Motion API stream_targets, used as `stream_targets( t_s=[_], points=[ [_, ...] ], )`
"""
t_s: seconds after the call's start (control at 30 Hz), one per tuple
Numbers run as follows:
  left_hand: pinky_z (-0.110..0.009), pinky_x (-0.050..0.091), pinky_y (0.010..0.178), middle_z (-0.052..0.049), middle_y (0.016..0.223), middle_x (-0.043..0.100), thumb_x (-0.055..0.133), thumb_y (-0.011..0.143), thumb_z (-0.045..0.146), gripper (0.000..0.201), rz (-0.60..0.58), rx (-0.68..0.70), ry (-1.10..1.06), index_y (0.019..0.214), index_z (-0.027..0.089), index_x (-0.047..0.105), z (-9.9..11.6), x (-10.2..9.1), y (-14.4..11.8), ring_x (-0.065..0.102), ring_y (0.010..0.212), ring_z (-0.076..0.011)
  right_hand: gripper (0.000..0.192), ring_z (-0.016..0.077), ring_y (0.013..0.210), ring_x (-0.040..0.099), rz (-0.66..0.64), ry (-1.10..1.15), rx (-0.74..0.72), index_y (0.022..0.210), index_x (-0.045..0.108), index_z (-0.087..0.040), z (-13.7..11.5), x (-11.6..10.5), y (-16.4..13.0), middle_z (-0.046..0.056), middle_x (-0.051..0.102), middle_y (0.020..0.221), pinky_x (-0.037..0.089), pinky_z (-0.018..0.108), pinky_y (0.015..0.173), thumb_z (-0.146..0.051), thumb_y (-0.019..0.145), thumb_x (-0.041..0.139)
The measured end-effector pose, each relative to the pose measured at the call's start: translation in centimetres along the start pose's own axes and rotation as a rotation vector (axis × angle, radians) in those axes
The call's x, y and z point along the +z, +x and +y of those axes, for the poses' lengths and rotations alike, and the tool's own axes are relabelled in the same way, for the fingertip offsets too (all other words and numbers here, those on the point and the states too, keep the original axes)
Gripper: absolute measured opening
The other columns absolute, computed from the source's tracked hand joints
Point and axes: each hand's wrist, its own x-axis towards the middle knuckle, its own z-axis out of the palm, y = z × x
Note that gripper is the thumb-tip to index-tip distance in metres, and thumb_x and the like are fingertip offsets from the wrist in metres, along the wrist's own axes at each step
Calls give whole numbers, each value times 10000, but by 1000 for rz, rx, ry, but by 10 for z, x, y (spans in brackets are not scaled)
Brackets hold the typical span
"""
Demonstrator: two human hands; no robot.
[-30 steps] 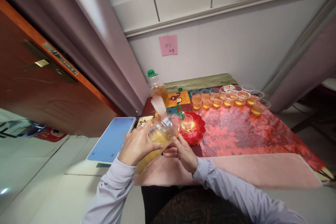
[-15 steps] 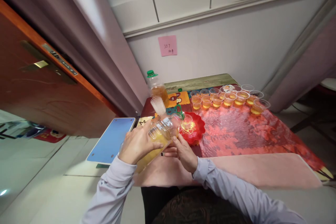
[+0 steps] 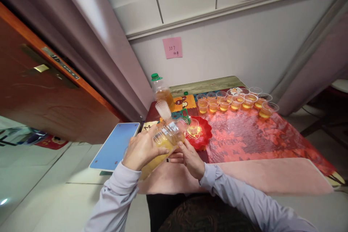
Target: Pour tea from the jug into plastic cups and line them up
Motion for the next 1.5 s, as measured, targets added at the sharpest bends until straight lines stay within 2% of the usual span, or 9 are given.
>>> stream_targets(
  t_s=[0.33,1.27,1.5],
  points=[
    [-483,525,927,-134,1327,717,767,740,604,960,-1,-1,-4,1569,290,398,1,-2,0,670,1231,-410,621,182,815,789,-5,-12,-1,1349,491,-254,0,0,0,46,781,950,627,289,707,-647,912,692],
    [-488,514,942,-157,1336,706,752,750,620,959,-25,-10,-8,1572,274,400,3,-5,1,663,1237,-424,599,173,807,780,-5,-2,10,1311,509,-254,-4,-1,0,43,766,999,628,284,693,-636,900,719],
    [-486,509,961,-170,1360,694,751,754,614,966,-31,-9,-2,1578,263,389,4,-5,1,653,1261,-421,550,181,826,786,-4,-9,13,1338,504,-263,-4,-1,0,52,768,1010,631,288,702,-603,942,680]
  ],
)
